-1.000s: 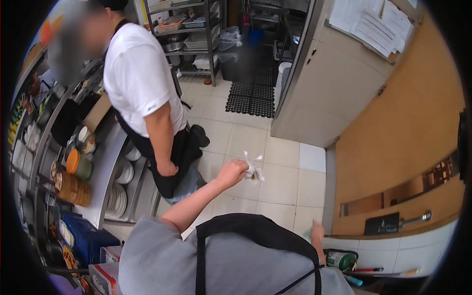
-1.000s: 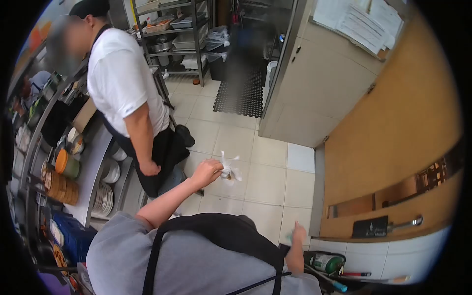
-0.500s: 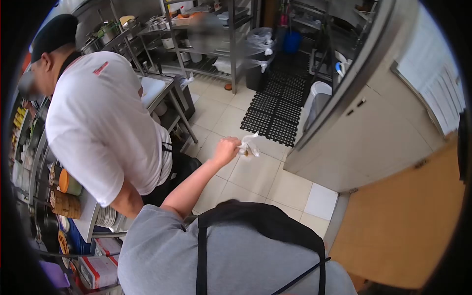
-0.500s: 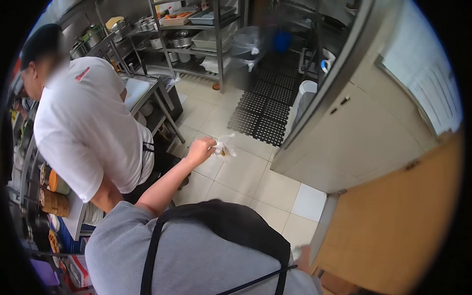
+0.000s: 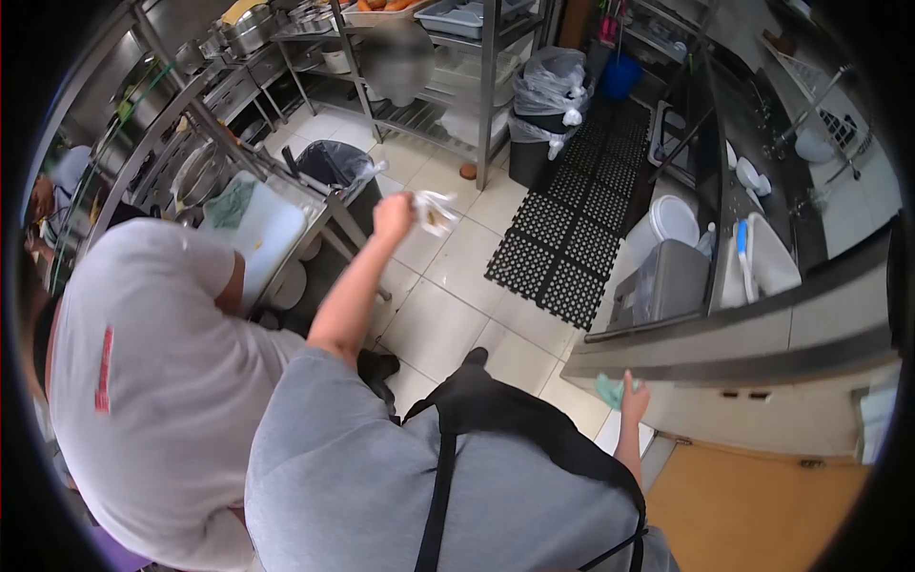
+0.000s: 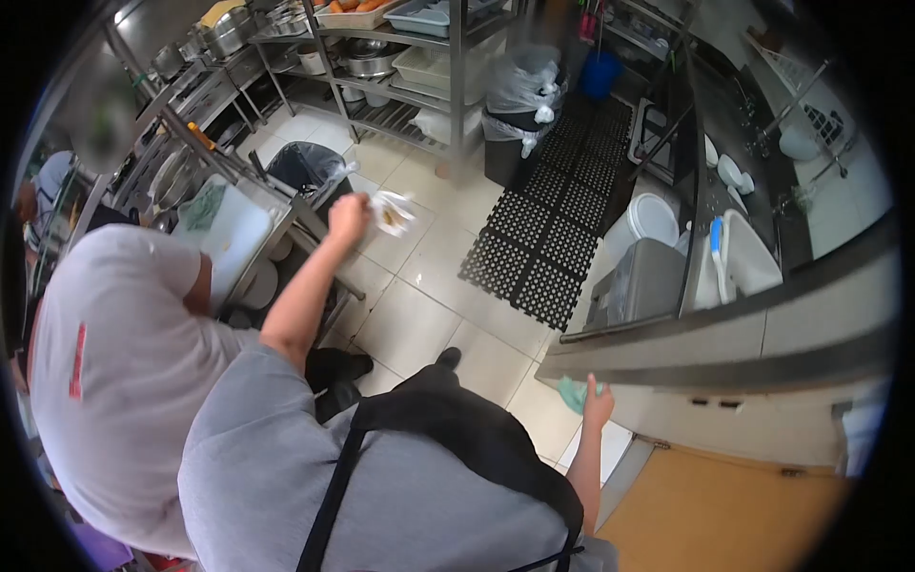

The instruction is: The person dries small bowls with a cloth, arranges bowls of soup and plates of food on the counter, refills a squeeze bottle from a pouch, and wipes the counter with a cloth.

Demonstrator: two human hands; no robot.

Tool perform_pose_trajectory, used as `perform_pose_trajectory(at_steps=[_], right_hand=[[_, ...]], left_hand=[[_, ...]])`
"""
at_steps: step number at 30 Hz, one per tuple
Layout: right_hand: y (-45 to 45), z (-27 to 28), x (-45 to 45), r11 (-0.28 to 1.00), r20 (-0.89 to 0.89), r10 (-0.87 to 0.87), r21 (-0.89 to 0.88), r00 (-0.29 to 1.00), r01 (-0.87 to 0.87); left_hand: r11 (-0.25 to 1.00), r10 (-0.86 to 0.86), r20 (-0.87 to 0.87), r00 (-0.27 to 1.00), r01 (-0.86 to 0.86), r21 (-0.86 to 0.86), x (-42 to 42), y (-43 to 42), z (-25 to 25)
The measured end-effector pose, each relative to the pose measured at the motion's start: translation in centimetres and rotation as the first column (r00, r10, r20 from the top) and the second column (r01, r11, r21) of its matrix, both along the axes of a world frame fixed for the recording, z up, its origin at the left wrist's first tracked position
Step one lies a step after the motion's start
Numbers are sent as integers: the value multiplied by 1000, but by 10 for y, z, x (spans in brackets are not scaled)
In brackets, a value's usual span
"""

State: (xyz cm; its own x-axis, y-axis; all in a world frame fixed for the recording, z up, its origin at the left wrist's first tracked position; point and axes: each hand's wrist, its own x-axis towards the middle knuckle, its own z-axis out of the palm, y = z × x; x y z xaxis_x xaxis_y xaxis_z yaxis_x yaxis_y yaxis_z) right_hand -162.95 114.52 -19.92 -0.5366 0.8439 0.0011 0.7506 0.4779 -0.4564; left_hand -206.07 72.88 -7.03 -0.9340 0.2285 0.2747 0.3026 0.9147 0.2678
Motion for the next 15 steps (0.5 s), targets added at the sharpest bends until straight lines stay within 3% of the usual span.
perform_pose_trajectory(at_steps=[3,8,10,12,13,15], right_hand=[[5,3,8,999,179,-29,-34,983,36],[1,-10,51,987,276,-119,-70,954,144],[-9,-15,67,972,430,-161,-89,888,220],[-13,-28,90,968,437,-177,-87,882,237],[-17,-30,99,951,363,-191,-163,912,264],[-23,-37,122,933,288,-173,-257,942,250]], left_hand=[[959,238,-103,966,-250,-130,-110,-47,8],[866,455,-210,865,-485,-119,-209,-105,6],[862,490,-76,868,-496,-105,-211,-89,-16],[871,436,-16,900,-426,-245,-195,-58,-67],[880,394,-9,919,-380,-283,-181,-36,-107],[940,278,261,924,-205,-273,-123,27,-168]])
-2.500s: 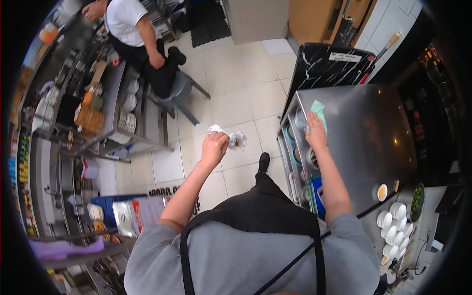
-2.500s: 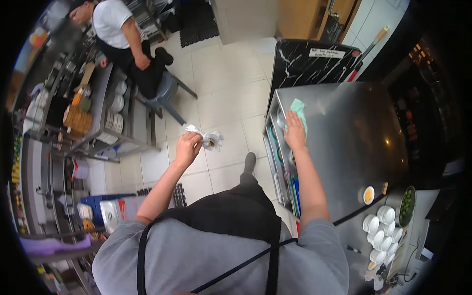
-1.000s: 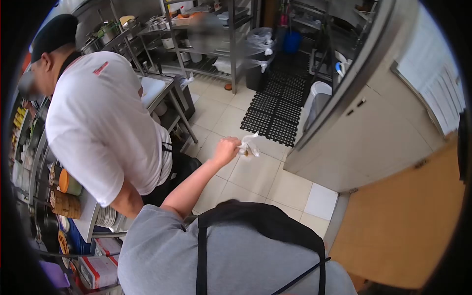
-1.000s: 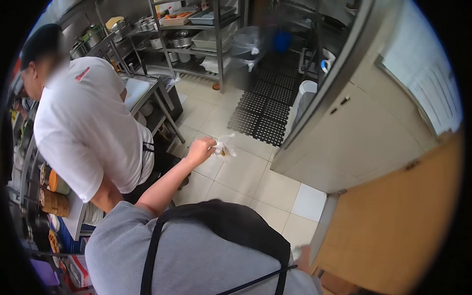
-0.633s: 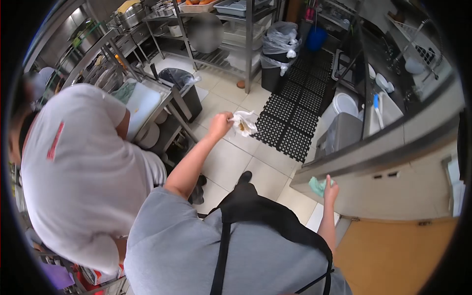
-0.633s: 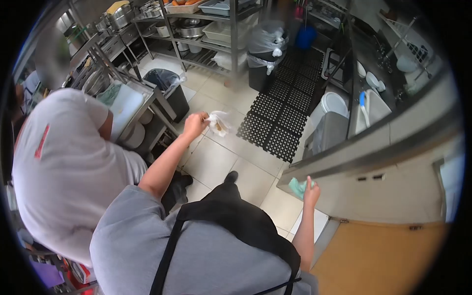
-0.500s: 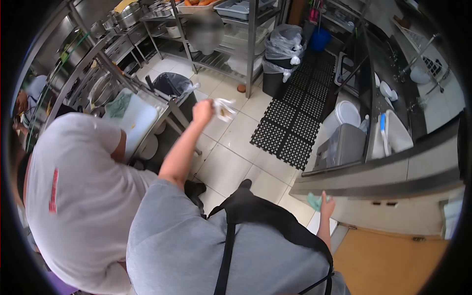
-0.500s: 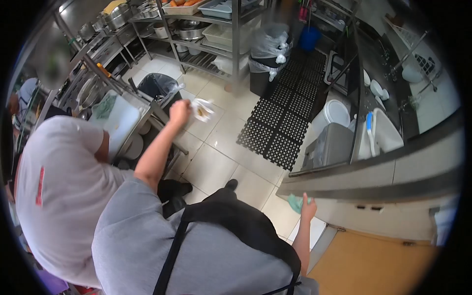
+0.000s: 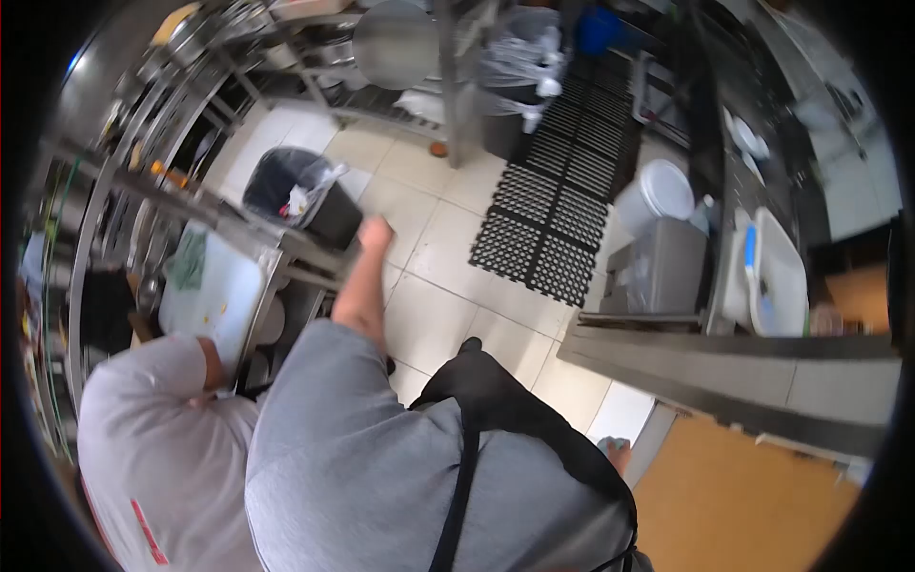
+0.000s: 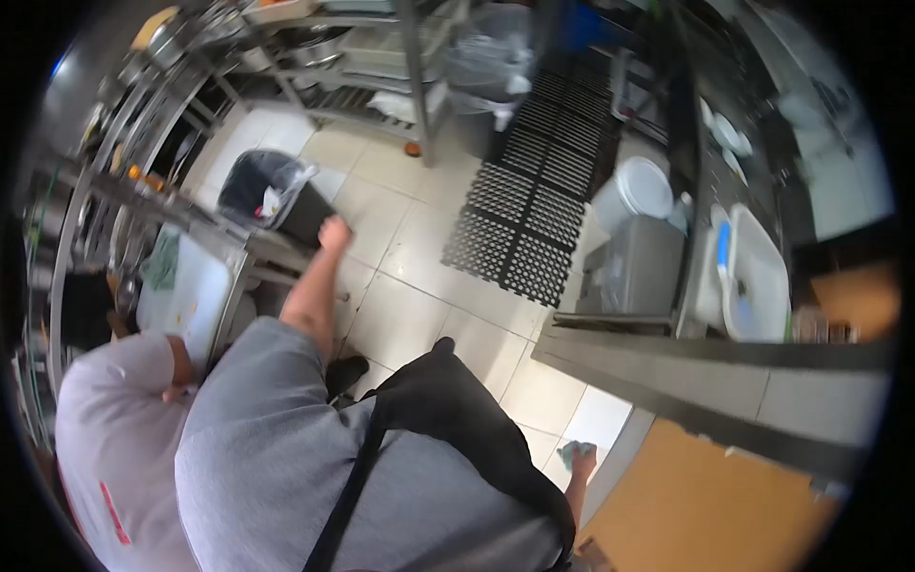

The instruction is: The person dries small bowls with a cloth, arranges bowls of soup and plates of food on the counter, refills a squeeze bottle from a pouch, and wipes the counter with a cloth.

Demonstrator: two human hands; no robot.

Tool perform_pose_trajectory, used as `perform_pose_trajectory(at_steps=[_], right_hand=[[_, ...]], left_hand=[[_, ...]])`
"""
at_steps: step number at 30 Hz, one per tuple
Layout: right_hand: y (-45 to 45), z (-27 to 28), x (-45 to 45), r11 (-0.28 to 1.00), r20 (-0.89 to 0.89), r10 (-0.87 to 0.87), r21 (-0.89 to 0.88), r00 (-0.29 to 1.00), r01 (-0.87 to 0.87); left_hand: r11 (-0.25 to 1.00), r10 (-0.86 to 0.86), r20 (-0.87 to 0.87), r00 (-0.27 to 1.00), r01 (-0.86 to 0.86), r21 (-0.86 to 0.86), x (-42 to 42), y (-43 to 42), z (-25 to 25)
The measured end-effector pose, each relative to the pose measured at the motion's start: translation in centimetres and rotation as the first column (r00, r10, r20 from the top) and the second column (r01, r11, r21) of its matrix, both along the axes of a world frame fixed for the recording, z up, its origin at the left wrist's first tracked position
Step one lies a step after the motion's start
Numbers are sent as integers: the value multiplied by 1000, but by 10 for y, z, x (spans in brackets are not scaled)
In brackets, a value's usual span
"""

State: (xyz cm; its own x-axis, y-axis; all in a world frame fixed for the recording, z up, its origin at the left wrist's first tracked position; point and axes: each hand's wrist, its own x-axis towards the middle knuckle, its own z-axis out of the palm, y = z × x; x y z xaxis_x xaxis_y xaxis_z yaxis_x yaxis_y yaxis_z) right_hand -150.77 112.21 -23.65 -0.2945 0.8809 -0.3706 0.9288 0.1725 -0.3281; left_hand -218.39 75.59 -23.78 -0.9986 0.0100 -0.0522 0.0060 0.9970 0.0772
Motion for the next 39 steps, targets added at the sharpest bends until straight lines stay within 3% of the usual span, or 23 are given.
perform_pose_trajectory(at_steps=[1,2,3,5,6,7,8,9,10,12,13,15,16,17,18,20,24,29,31,32,33,35,39], right_hand=[[2,-6,11,999,15,44,-28,999,-44],[1,-16,22,998,80,46,41,996,-50],[0,-21,30,995,62,32,90,998,-38],[-25,37,13,926,-431,-376,-210,820,314],[-34,38,27,918,-565,-395,-211,724,336],[-48,72,25,848,-638,-516,-290,572,443],[-61,89,38,814,-717,-543,-321,438,484],[-80,124,46,770,-798,-554,-383,237,510],[-95,144,65,721,-813,-567,-412,133,557],[-138,197,93,713,-875,-473,-451,-106,537],[-159,215,104,668,-873,-438,-475,-213,573],[-193,232,122,585,-929,-333,-337,-160,738],[-204,228,136,436,-955,-268,-235,-124,869],[-221,223,155,268,-971,-226,-134,-73,954],[-243,219,178,151,-976,-189,-134,-104,979],[-276,217,218,-88,-981,-134,-129,-140,988],[-343,203,278,-413,-972,-132,-123,-193,902],[-382,188,313,-619,-973,-120,-81,-195,781],[-411,194,332,-712,-974,-125,-46,-191,700],[-431,207,340,-750,-956,-72,-136,-284,648],[-449,208,348,-775,-958,-72,-120,-277,620],[-493,210,356,-811,-965,160,-249,-208,530],[-565,204,339,-930,-951,63,-167,-303,329]], left_hand=[[987,-135,318,939,97,131,31,35,-26],[898,-435,473,766,409,165,74,75,-43],[781,-580,568,584,596,184,119,119,-69],[452,-754,640,146,823,344,226,199,-76],[304,-799,601,11,870,389,285,229,-37],[59,-840,486,-240,851,522,334,257,-15],[-199,-878,233,-419,761,618,380,275,-3],[-359,-851,77,-519,684,634,425,287,47],[-443,-806,16,-592,621,647,468,298,104],[-659,-674,-233,-701,426,620,553,301,166],[-733,-547,-245,-801,315,603,596,296,180],[-887,-294,-445,-846,68,457,673,272,196],[-790,-275,-458,-845,-73,609,713,250,203],[-788,-146,-460,-876,-178,589,748,227,206],[-760,-145,-483,-864,-215,613,779,207,208],[-716,-121,-551,-826,-311,625,830,171,211],[-641,26,-569,-822,-450,621,912,111,218],[-524,218,-532,-818,-558,644,976,92,212],[-418,390,-448,-804,-589,692,1009,85,221],[-409,419,-431,-799,-590,696,1023,82,232],[-378,444,-444,-778,-612,694,1039,79,231],[-262,450,-315,-835,-461,848,1071,72,223],[-267,648,-232,-725,-502,823,1126,37,196]])
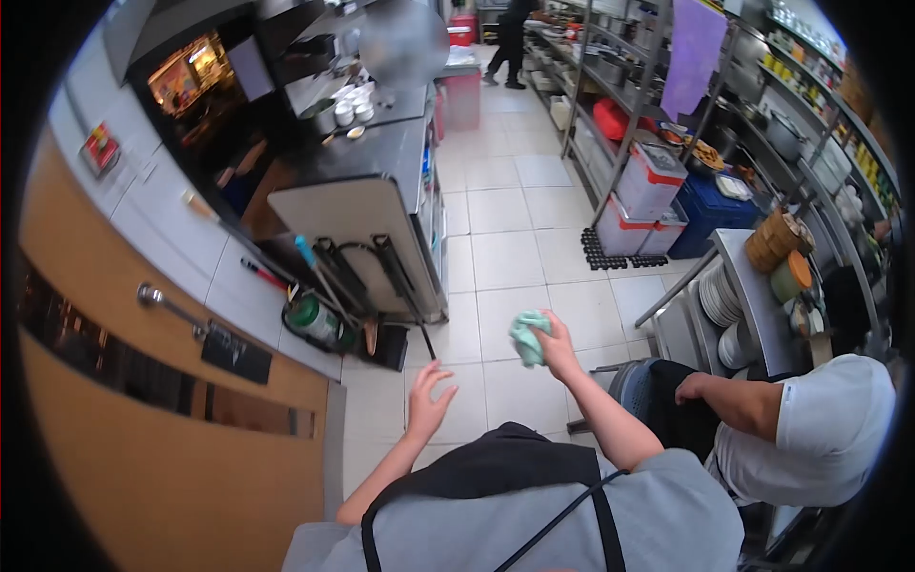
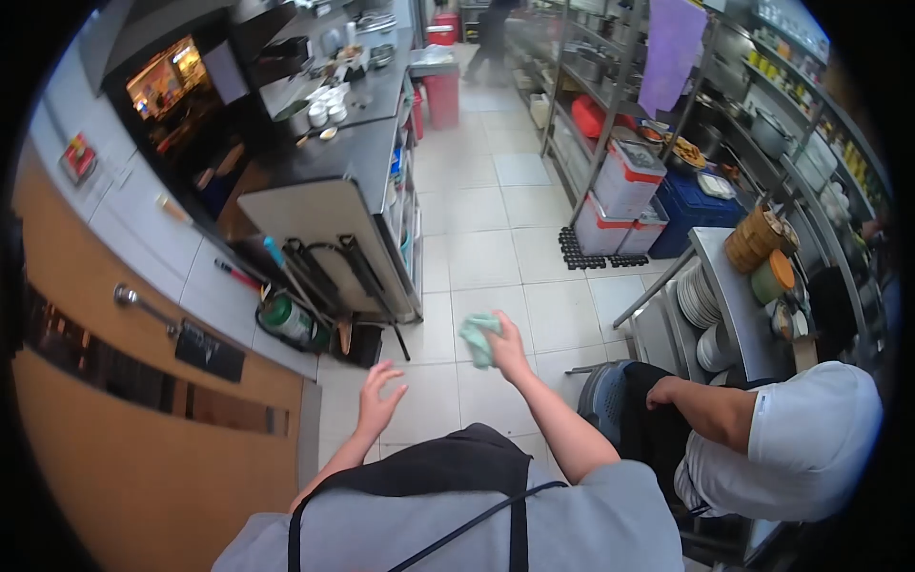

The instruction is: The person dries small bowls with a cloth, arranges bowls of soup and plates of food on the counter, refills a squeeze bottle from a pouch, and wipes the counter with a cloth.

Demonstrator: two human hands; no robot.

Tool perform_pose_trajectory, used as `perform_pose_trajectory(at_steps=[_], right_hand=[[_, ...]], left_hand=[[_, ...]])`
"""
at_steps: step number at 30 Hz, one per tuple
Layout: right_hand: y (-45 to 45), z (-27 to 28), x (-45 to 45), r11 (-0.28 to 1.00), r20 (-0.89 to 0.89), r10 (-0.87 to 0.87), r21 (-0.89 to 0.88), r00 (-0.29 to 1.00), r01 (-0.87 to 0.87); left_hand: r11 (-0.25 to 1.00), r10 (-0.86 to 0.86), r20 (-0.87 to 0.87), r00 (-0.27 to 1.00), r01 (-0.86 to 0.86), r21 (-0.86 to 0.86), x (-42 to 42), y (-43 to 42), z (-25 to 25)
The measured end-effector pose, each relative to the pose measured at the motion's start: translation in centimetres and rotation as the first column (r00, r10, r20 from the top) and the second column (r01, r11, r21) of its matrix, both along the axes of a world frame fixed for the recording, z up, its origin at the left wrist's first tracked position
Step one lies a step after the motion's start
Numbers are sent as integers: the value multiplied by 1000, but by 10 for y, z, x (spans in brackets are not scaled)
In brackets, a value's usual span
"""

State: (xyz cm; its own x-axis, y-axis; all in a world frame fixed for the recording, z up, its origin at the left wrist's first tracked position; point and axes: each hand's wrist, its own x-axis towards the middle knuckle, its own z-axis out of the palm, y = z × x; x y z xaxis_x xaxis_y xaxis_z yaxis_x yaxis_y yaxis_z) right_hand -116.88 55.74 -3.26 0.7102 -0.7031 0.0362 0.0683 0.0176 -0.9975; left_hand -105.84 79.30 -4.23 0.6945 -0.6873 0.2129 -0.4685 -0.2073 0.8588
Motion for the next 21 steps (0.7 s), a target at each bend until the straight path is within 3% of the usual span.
perform_pose_trajectory(at_steps=[3,4,6,8,10,12,14,16,17,18,21], right_hand=[[-47,-10,-11,961,2,-272,47,962,271],[-64,-2,-12,957,11,-288,45,958,287],[-95,20,-16,881,-96,-424,185,900,435],[-136,30,-12,859,-48,-470,204,881,469],[-174,24,-8,835,-13,-511,232,860,500],[-219,12,1,897,-12,-423,136,906,421],[-248,9,18,920,-45,-371,117,927,374],[-262,11,46,972,-128,-213,69,969,223],[-271,5,59,971,-129,-122,189,984,145],[-279,0,71,950,-119,-32,305,992,67],[-290,14,118,970,-23,82,233,996,-75]], left_hand=[[984,-179,-14,984,179,18,15,-51,10],[963,-269,-11,963,269,20,21,-71,11],[944,-329,16,944,329,17,36,-112,12],[880,-473,-26,881,473,42,51,-157,7],[857,-513,8,858,511,66,61,-204,6],[830,-556,44,830,551,90,67,-253,8],[816,-565,-220,795,578,-6,69,-299,11],[847,-520,-301,799,528,-62,71,-342,25],[874,-477,-378,794,473,-111,76,-361,33],[877,-471,-387,793,469,-108,84,-378,38],[929,-371,-310,875,348,-128,124,-427,30]])
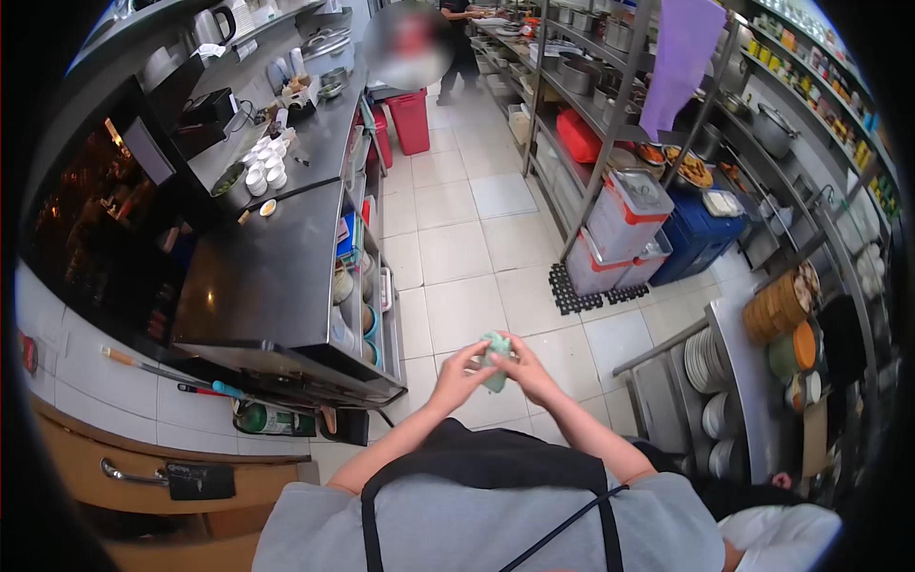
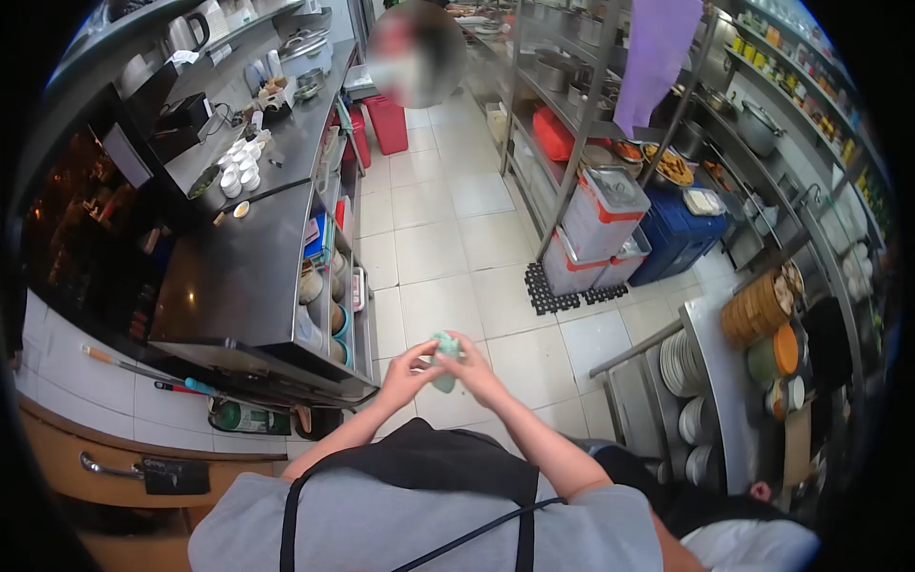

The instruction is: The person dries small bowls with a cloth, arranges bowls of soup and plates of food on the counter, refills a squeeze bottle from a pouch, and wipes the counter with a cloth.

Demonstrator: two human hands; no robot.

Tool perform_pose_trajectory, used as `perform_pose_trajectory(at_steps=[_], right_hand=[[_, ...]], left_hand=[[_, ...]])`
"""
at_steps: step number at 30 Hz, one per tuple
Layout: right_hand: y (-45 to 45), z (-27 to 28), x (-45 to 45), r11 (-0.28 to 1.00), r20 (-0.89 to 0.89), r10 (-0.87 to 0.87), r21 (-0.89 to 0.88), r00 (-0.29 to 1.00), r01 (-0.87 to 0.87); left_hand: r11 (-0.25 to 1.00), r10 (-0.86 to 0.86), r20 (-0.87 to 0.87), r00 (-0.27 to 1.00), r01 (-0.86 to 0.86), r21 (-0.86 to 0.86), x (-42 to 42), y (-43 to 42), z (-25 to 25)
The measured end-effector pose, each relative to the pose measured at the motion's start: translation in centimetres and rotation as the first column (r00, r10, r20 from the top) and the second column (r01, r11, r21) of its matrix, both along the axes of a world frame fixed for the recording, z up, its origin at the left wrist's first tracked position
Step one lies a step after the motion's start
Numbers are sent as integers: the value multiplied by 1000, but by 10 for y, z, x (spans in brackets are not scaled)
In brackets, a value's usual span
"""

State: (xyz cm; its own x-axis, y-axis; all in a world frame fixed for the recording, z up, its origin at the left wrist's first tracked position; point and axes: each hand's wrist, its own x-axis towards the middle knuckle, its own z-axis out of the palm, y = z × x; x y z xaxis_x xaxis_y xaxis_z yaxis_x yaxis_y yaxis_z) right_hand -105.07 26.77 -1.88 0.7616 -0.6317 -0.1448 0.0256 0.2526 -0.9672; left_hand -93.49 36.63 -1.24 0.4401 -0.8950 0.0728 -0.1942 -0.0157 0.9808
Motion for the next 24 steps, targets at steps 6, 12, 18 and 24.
perform_pose_trajectory(at_steps=[6,12,18,24], right_hand=[[-92,2,101,958,-111,199,-186,974,-217],[-196,11,195,862,-266,32,-480,963,-161],[-274,-10,252,994,-353,45,-77,935,-77],[-335,-18,350,699,1,256,690,967,-186]], left_hand=[[997,15,-50,999,-11,78,144,-70,3],[996,79,421,904,-89,4,282,-150,-19],[990,49,210,976,-76,121,336,-223,8],[992,-99,241,965,116,-55,363,-327,22]])
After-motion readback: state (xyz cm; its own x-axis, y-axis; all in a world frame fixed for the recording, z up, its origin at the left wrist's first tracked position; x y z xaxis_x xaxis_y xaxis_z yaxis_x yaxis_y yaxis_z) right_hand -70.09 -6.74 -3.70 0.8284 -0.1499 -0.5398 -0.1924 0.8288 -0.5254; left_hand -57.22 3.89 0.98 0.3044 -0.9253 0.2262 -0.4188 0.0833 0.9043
